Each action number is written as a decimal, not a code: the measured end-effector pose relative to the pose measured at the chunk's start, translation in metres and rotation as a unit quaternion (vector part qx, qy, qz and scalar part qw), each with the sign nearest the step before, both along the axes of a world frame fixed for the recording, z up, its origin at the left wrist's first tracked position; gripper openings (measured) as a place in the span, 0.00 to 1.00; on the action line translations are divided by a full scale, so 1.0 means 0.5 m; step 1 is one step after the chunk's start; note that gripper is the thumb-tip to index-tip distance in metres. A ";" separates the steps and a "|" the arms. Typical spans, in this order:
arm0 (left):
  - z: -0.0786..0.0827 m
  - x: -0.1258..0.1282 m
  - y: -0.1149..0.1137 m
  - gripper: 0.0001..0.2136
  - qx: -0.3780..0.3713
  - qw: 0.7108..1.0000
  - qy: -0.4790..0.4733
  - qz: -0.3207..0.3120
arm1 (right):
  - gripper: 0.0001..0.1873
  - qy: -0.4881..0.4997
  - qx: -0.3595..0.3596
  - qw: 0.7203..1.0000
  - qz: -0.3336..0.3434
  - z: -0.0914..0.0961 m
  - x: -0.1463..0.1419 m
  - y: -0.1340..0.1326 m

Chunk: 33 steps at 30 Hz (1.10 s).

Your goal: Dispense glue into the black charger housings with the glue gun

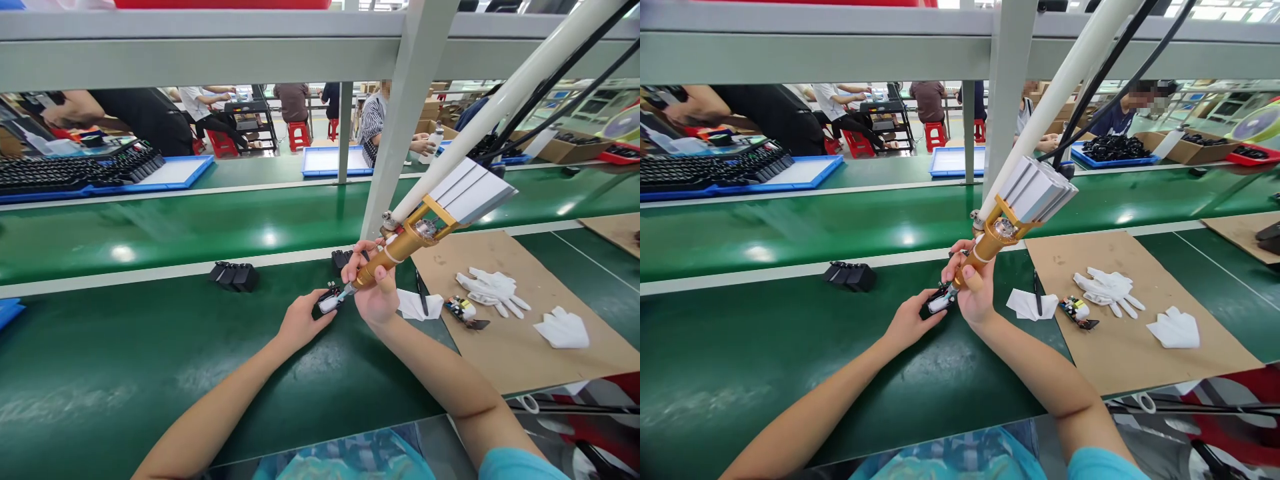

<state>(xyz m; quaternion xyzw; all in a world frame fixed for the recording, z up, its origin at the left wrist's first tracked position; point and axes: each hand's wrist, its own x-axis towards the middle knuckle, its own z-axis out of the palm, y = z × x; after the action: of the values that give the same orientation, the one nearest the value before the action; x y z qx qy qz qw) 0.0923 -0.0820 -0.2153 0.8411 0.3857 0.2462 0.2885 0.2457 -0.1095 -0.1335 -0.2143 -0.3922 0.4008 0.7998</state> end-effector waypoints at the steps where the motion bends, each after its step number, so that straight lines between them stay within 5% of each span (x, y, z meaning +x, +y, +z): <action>1: -0.003 -0.003 0.005 0.17 0.008 1.000 0.018 -0.010 | 0.21 -0.002 0.003 1.000 -0.012 -0.002 0.003 0.005; 7: -0.020 -0.021 0.030 0.21 -0.018 0.997 0.001 -0.068 | 0.22 -0.098 -0.038 0.983 -0.149 -0.028 0.054 0.015; 13: -0.020 -0.038 0.058 0.30 -0.133 0.980 -0.017 -0.149 | 0.25 -0.227 -0.128 0.919 -0.296 -0.078 0.165 -0.029; 17: -0.019 -0.037 0.058 0.26 -0.134 0.981 -0.081 -0.118 | 0.33 -0.296 -0.180 0.868 -0.356 -0.116 0.241 -0.052; 22: -0.011 -0.023 0.033 0.19 -0.037 0.990 -0.120 -0.071 | 0.41 -0.392 -0.266 0.801 -0.366 -0.136 0.305 -0.060; 28: -0.010 -0.013 0.021 0.15 0.050 0.984 -0.146 -0.087 | 0.38 -0.400 -0.297 0.810 -0.310 -0.140 0.333 -0.063; 30: -0.009 -0.012 0.022 0.13 0.061 0.983 -0.150 -0.091 | 0.35 -0.474 -0.348 0.756 -0.288 -0.139 0.344 -0.069; 33: -0.006 -0.010 0.023 0.10 0.084 0.979 -0.157 -0.095 | 0.29 -0.612 -0.462 0.589 -0.255 -0.137 0.363 -0.082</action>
<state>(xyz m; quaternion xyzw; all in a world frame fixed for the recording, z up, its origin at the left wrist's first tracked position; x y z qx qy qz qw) 0.0871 -0.0705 -0.2181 0.8459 0.2322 0.3783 0.2958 0.4273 -0.1504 -0.2020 -0.8411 -0.4805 0.0820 0.2344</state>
